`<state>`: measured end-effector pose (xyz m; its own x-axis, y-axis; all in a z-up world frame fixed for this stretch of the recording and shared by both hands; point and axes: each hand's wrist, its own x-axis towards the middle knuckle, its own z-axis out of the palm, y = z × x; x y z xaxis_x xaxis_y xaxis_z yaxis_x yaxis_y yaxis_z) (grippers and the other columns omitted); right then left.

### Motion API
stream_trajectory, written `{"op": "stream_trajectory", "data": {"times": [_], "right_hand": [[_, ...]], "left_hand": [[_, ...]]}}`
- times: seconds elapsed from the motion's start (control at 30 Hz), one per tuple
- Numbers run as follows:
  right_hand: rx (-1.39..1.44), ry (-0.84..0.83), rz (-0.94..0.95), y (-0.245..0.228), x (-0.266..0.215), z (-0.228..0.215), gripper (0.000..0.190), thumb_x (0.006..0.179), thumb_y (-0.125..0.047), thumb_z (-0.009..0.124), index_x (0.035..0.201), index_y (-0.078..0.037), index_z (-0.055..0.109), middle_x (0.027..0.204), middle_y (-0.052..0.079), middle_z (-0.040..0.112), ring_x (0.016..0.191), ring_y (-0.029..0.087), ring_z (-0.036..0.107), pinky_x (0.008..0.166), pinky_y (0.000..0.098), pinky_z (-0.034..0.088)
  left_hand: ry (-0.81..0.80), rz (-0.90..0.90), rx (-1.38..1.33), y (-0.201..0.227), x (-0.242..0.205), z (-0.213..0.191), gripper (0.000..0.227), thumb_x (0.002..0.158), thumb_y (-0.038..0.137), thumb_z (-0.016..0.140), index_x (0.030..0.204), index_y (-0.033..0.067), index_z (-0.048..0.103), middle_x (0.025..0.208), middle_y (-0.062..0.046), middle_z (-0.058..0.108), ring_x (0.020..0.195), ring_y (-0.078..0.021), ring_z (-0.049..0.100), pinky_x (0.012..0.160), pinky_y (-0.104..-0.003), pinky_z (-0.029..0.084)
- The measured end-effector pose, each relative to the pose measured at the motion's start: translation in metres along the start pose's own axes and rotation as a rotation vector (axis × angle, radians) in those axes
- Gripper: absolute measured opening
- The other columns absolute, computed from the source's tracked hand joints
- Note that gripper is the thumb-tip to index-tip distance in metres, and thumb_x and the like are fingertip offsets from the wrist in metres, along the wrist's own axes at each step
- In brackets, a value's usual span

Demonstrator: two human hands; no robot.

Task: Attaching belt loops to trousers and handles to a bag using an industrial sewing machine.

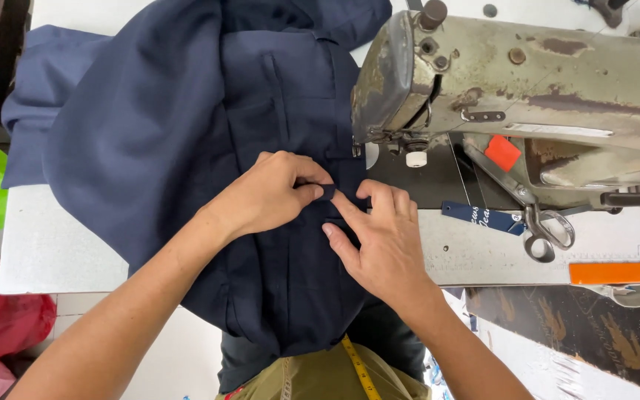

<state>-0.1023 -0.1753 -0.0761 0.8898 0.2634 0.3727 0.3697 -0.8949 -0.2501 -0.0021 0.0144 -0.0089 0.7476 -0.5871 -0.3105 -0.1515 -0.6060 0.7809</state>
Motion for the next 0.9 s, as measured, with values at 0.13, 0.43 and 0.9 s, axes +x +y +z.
{"op": "stream_trajectory", "data": {"times": [0.13,0.43,0.9], "right_hand": [[0.015,-0.024,0.018,0.004,-0.002,0.003,0.041,0.1,-0.046,0.058,0.127,-0.018,0.069,0.109,0.004,0.041,0.104,0.032,0.044,0.083,0.0429,0.037],[0.015,-0.041,0.041,0.005,-0.004,0.003,0.041,0.1,-0.049,0.057,0.126,-0.021,0.069,0.101,0.001,0.036,0.098,0.03,0.044,0.082,0.0428,0.034],[0.058,-0.05,0.053,0.005,-0.003,0.001,0.041,0.099,-0.048,0.059,0.13,-0.023,0.068,0.099,0.0,0.036,0.097,0.028,0.043,0.081,0.0418,0.033]], "left_hand": [[0.129,0.107,-0.038,-0.004,0.003,0.005,0.019,0.093,0.008,0.064,0.104,0.0041,0.079,0.093,-0.012,0.076,0.096,-0.0309,0.072,0.085,-0.043,0.059],[0.254,0.093,-0.105,-0.013,0.009,0.016,0.016,0.09,0.01,0.073,0.106,0.0072,0.076,0.089,-0.007,0.076,0.091,-0.0236,0.072,0.08,-0.039,0.059],[0.07,0.097,-0.045,0.01,-0.002,-0.016,0.026,0.091,0.007,0.06,0.109,0.0094,0.079,0.093,-0.01,0.081,0.093,-0.0279,0.076,0.084,-0.041,0.061]]}}
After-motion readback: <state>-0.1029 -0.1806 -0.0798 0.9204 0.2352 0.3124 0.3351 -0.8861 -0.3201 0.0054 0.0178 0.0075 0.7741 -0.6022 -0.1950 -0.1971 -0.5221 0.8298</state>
